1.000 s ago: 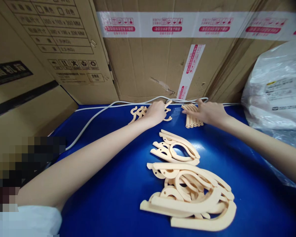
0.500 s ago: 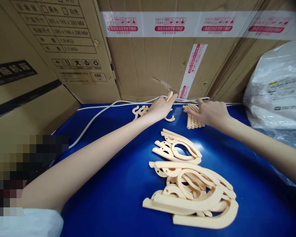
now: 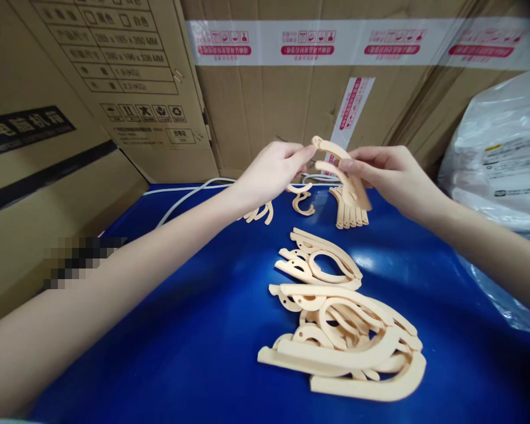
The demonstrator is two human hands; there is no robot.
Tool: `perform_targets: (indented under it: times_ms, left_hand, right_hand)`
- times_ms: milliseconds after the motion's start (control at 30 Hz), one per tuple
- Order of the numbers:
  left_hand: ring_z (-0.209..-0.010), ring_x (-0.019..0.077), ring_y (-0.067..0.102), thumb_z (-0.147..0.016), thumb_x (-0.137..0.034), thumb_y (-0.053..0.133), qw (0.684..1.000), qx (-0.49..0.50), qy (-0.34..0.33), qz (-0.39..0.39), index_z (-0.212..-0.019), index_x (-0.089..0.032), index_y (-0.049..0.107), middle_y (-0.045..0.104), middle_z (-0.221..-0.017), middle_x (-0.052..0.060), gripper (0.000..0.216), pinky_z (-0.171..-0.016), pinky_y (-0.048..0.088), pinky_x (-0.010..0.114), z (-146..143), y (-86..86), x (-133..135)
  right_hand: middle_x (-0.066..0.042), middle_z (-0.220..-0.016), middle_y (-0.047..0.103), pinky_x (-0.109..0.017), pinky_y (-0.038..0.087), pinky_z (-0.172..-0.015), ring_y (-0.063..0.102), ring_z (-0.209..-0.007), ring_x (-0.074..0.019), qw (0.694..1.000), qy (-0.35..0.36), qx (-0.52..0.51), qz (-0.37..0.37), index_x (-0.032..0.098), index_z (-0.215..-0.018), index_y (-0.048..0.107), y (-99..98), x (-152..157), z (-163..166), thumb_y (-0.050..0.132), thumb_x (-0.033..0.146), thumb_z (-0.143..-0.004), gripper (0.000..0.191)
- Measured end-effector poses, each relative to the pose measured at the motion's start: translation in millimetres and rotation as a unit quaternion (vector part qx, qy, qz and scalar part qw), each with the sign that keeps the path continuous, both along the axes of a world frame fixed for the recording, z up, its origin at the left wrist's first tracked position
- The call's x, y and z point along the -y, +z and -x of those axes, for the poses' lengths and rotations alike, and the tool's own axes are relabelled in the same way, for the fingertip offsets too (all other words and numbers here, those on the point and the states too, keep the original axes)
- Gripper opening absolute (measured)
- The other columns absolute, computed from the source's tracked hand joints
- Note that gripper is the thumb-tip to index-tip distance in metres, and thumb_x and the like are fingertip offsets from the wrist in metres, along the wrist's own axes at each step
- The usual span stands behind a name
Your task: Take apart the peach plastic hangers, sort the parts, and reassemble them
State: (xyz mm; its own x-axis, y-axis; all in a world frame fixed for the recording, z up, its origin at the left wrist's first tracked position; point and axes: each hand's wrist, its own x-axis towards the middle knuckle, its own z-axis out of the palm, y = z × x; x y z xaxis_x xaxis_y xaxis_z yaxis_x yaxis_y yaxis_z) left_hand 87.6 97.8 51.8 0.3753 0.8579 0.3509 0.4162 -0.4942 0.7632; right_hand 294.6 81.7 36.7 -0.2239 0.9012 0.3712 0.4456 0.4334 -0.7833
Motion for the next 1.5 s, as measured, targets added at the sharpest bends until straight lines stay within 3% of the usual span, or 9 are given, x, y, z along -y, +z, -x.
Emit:
perform_targets:
  times_ms: [100,200,367,667,967,1100,1233,1400,1500]
  left_hand:
    - [-0.054,0.008,0.044,-0.102,-0.028,0.04,0.999,-0.017,-0.041,-0.029,-0.058,-0.017,0.043,0.044,-0.059,-0.003,0.045,-0.054,0.032,0.021,5.0,-3.1,3.0]
    - [-0.057,0.0106,0.046,-0.104,-0.031,0.034,0.992,-0.053,-0.032,-0.107,-0.062,-0.019,0.045,0.047,-0.06,-0.002,0.045,-0.056,0.032,0.025,0.9,-14.8,7.8]
    - [-0.061,0.0163,0.055,-0.105,-0.035,0.03,0.976,-0.117,0.04,-0.182,-0.093,-0.018,0.06,0.057,-0.066,0.0,0.037,-0.06,0.034,0.029,-14.0,-34.6,11.5]
    - [-0.058,0.0157,0.059,-0.091,-0.022,0.046,0.985,-0.157,0.044,0.064,-0.067,-0.017,0.064,0.064,-0.06,0.002,0.031,-0.059,0.041,0.026,-26.6,-67.7,-43.7]
    - [-0.087,0.0234,0.065,-0.089,-0.051,0.053,0.983,-0.138,0.1,0.064,-0.074,-0.018,0.065,0.071,-0.084,0.01,0.038,-0.072,0.045,0.029,-22.1,-58.5,-39.9]
    - [-0.09,0.0176,0.068,-0.098,-0.062,0.021,0.97,-0.041,-0.074,0.226,-0.086,-0.018,0.071,0.074,-0.099,0.01,0.068,-0.071,0.05,0.023,-16.4,-36.2,-27.8]
    - [-0.09,0.013,0.068,-0.099,-0.036,0.05,0.924,0.087,-0.144,0.343,-0.087,-0.016,0.068,0.073,-0.106,0.009,0.03,-0.079,0.052,0.021,-2.7,-18.6,-19.2]
    - [-0.079,0.0122,0.069,-0.097,-0.018,0.05,0.932,0.145,-0.049,0.33,-0.092,-0.015,0.065,0.072,-0.108,0.01,0.015,-0.072,0.054,0.026,10.9,-10.6,-17.5]
    - [-0.074,0.0142,0.068,-0.095,-0.018,0.053,0.933,0.101,-0.067,0.34,-0.093,-0.015,0.067,0.072,-0.103,0.011,0.015,-0.067,0.055,0.028,13.2,-9.1,-13.8]
  right_hand:
    - [-0.002,-0.07,0.062,-0.026,0.033,-0.056,0.045,-0.057,-0.0107,0.985,-0.05,0.113,-0.124,0.015,-0.107,0.072,6.0,1.9,-5.9,0.06,0.041,-0.091,0.033]
    - [-0.004,-0.066,0.06,-0.03,0.028,-0.058,0.043,-0.055,-0.0142,0.921,-0.105,0.303,-0.221,0.014,-0.107,0.071,7.6,2.5,-6.5,0.049,0.036,-0.095,0.033]
    - [-0.002,-0.062,0.054,-0.028,0.032,-0.059,0.043,-0.055,-0.014,0.991,-0.022,0.135,0.013,0.019,-0.075,0.06,-0.3,-3.8,-4.5,0.05,0.031,-0.092,0.023]
    - [0.003,-0.057,0.042,-0.024,0.027,-0.044,0.034,-0.047,-0.01,0.977,-0.029,-0.113,0.179,0.016,-0.091,0.062,-3.1,-6.9,-15.4,0.043,0.02,-0.092,0.019]
    - [-0.001,-0.065,0.06,-0.023,0.036,-0.046,0.051,-0.052,-0.0111,0.965,-0.079,-0.187,0.166,0.016,-0.092,0.063,-6.0,-2.2,-13.2,0.046,0.02,-0.092,0.018]
    - [-0.006,-0.077,0.07,-0.024,0.048,-0.059,0.058,-0.058,-0.0109,0.954,-0.118,-0.261,0.089,0.017,-0.087,0.059,-3.7,-4.0,-8.2,0.046,0.016,-0.091,0.014]
    - [-0.006,-0.087,0.074,-0.03,0.054,-0.075,0.068,-0.069,-0.0141,0.942,-0.128,-0.309,0.013,0.021,-0.086,0.053,-2.0,-4.8,-5.7,0.059,0.011,-0.079,0.014]
    - [-0.006,-0.085,0.073,-0.034,0.052,-0.072,0.069,-0.08,-0.0229,0.99,-0.123,-0.002,-0.072,0.021,-0.087,0.06,-0.8,-2.3,-7.6,0.072,0.026,-0.075,0.018]
    - [-0.009,-0.095,0.075,-0.035,0.045,-0.07,0.068,-0.084,-0.0268,0.926,-0.16,0.303,-0.158,0.02,-0.102,0.064,0.9,1.0,-0.8,0.059,0.032,-0.087,0.02]
